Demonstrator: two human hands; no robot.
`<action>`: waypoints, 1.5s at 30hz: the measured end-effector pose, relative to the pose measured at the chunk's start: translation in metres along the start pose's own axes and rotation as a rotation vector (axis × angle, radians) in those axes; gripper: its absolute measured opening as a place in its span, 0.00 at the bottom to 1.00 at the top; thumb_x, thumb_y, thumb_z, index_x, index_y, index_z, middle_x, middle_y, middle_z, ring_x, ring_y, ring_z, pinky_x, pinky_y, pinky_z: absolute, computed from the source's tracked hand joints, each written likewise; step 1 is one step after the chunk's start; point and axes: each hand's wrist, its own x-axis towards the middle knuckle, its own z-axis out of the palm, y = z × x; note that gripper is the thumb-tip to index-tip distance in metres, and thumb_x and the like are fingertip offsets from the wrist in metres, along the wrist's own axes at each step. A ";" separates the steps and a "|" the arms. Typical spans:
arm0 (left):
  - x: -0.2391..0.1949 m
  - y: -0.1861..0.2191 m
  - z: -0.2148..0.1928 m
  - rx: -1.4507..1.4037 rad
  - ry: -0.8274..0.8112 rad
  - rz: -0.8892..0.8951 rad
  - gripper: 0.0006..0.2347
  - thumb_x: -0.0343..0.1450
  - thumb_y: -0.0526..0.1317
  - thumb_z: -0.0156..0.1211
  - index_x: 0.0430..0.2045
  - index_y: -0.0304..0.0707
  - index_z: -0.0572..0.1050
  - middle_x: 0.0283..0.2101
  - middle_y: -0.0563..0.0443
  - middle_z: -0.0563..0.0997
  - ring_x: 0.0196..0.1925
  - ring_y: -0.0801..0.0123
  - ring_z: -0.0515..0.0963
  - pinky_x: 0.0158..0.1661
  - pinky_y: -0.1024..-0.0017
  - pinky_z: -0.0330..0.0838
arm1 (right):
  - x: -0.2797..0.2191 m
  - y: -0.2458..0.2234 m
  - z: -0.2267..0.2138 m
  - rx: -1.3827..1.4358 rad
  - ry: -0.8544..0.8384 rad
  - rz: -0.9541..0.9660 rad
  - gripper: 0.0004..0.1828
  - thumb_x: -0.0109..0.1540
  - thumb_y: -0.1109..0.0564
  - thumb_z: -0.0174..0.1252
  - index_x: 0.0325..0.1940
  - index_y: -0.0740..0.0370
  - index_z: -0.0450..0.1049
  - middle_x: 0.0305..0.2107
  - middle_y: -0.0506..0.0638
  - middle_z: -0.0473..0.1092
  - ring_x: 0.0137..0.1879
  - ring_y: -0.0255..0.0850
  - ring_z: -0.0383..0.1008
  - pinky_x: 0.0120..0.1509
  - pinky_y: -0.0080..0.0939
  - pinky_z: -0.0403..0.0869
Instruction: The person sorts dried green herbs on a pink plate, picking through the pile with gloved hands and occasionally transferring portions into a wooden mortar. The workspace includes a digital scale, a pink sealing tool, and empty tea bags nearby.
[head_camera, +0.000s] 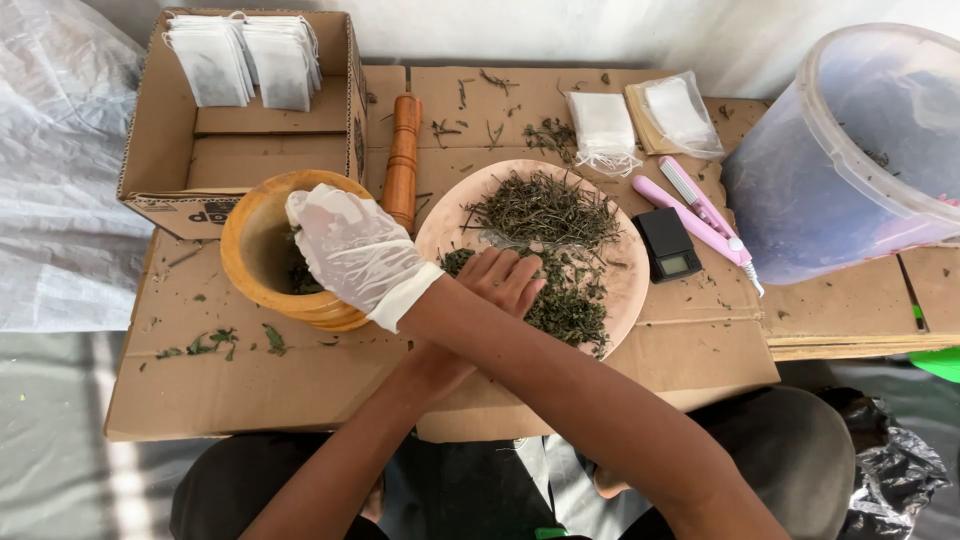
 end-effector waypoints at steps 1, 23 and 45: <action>0.000 0.000 -0.003 0.000 0.001 -0.002 0.14 0.86 0.52 0.45 0.53 0.46 0.75 0.39 0.53 0.68 0.40 0.67 0.71 0.40 0.69 0.71 | 0.000 -0.005 -0.009 -0.001 -0.002 -0.001 0.25 0.73 0.50 0.50 0.69 0.67 0.72 0.62 0.70 0.73 0.72 0.66 0.71 0.84 0.67 0.64; 0.004 0.003 -0.017 -0.052 -0.126 0.004 0.12 0.85 0.52 0.49 0.52 0.46 0.72 0.39 0.53 0.67 0.37 0.66 0.66 0.39 0.67 0.66 | 0.016 -0.058 -0.114 0.473 -0.132 0.283 0.13 0.61 0.48 0.73 0.47 0.51 0.86 0.42 0.53 0.82 0.52 0.50 0.87 0.60 0.52 0.84; 0.034 0.013 -0.076 -0.125 -0.336 -0.090 0.17 0.75 0.43 0.66 0.14 0.38 0.85 0.21 0.42 0.78 0.35 0.54 0.80 0.62 0.50 0.68 | -0.039 -0.033 -0.206 0.351 0.332 0.267 0.15 0.70 0.41 0.68 0.57 0.47 0.87 0.48 0.52 0.83 0.65 0.51 0.81 0.66 0.53 0.81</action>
